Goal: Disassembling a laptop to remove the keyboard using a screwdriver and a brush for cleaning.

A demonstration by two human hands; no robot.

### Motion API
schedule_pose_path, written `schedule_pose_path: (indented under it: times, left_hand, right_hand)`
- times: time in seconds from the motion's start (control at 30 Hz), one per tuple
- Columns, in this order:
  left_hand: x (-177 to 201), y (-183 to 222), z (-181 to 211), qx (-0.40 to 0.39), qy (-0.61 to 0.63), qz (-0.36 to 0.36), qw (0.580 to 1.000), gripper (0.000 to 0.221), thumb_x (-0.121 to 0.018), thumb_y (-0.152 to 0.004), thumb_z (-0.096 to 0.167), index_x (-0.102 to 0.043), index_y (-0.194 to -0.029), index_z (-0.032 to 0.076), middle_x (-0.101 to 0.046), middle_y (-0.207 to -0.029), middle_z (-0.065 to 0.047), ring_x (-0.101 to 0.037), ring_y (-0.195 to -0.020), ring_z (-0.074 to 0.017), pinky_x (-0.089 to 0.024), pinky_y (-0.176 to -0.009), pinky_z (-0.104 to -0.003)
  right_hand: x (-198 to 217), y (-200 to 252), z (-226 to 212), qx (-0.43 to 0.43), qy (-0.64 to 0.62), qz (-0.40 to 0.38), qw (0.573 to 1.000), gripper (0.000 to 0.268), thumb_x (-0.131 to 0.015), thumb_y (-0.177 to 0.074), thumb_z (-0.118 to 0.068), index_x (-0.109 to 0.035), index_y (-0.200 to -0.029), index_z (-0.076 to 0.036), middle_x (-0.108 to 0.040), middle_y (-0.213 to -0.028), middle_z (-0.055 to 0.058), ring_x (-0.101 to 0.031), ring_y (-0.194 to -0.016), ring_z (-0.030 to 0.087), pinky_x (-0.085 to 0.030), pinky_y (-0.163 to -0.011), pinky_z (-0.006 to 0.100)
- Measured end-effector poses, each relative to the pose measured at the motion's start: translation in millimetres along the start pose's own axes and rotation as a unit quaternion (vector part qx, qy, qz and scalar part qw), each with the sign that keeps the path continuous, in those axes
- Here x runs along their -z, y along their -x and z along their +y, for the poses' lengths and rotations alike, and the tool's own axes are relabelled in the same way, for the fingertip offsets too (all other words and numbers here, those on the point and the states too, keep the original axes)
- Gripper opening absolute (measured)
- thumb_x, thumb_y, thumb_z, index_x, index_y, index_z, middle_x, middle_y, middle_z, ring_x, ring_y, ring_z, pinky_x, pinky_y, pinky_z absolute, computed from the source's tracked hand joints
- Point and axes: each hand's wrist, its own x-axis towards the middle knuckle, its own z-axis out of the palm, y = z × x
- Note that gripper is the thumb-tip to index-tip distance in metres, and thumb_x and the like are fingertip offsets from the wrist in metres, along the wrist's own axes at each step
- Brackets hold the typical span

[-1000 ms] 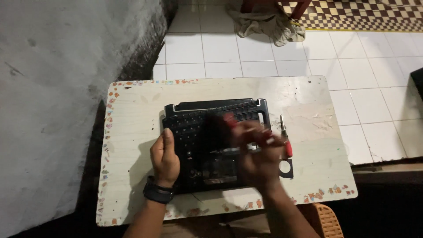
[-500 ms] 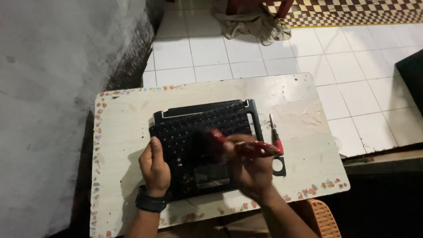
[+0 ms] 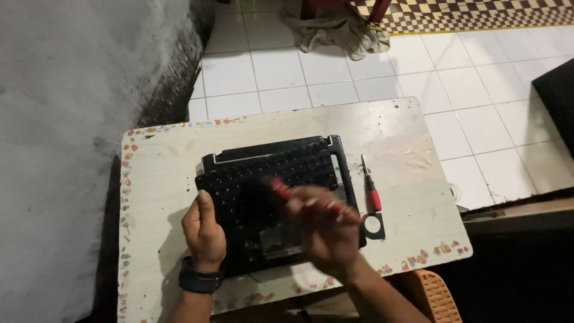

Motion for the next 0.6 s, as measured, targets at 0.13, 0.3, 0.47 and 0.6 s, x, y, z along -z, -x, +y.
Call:
schedule_pose_path:
  times: [0.13,0.3,0.47,0.6]
  left_hand:
    - [0.2,0.2,0.1,0.000,-0.005,-0.005,1.000,0.048,-0.040,-0.110,0.040,-0.025,-0.068,0.019,-0.020,-0.066,0.009,-0.019,-0.062,-0.0063,-0.019,-0.057,-0.029]
    - [1.0,-0.6,-1.3,0.006,0.006,-0.001,1.000,0.047,-0.040,-0.111,0.036,-0.025,-0.069,0.019,-0.020,-0.068,0.009,-0.020,-0.063,-0.0068,-0.020,-0.057,-0.029]
    - [1.6,-0.4,-5.9,0.007,0.010,0.006,1.000,0.047,-0.041,-0.110,0.037,-0.026,-0.070,0.020,-0.020,-0.069,0.010,-0.020,-0.064,-0.0064,-0.020,-0.058,-0.030]
    - [-0.1,1.0,-3.4,0.002,-0.008,-0.001,1.000,0.047,-0.041,-0.111,0.036,-0.028,-0.069,0.019,-0.023,-0.067,0.009,-0.022,-0.064,-0.0072,-0.021,-0.057,-0.030]
  right_hand:
    - [16.2,-15.3,-23.3,0.008,-0.149,-0.064,0.987,0.017,-0.062,-0.101,-0.021,-0.070,-0.105,-0.007,-0.073,-0.084,0.004,-0.068,-0.069,0.012,-0.054,-0.059,0.023]
    - [25.1,-32.2,-26.1,0.084,0.024,0.150,0.985,0.011,-0.063,-0.104,-0.005,-0.069,-0.097,0.001,-0.072,-0.100,0.008,-0.069,-0.085,0.012,-0.055,-0.077,0.019]
    - [2.8,8.3,-26.5,0.097,-0.213,-0.108,0.966,0.021,-0.056,-0.107,-0.018,-0.064,-0.119,-0.003,-0.069,-0.115,0.013,-0.070,-0.091,0.016,-0.061,-0.077,0.025]
    - [10.7,-5.7,-31.3,0.033,-0.180,-0.154,0.971,0.027,-0.058,-0.104,-0.031,-0.069,-0.101,-0.007,-0.069,-0.073,0.002,-0.065,-0.057,0.010,-0.053,-0.050,0.021]
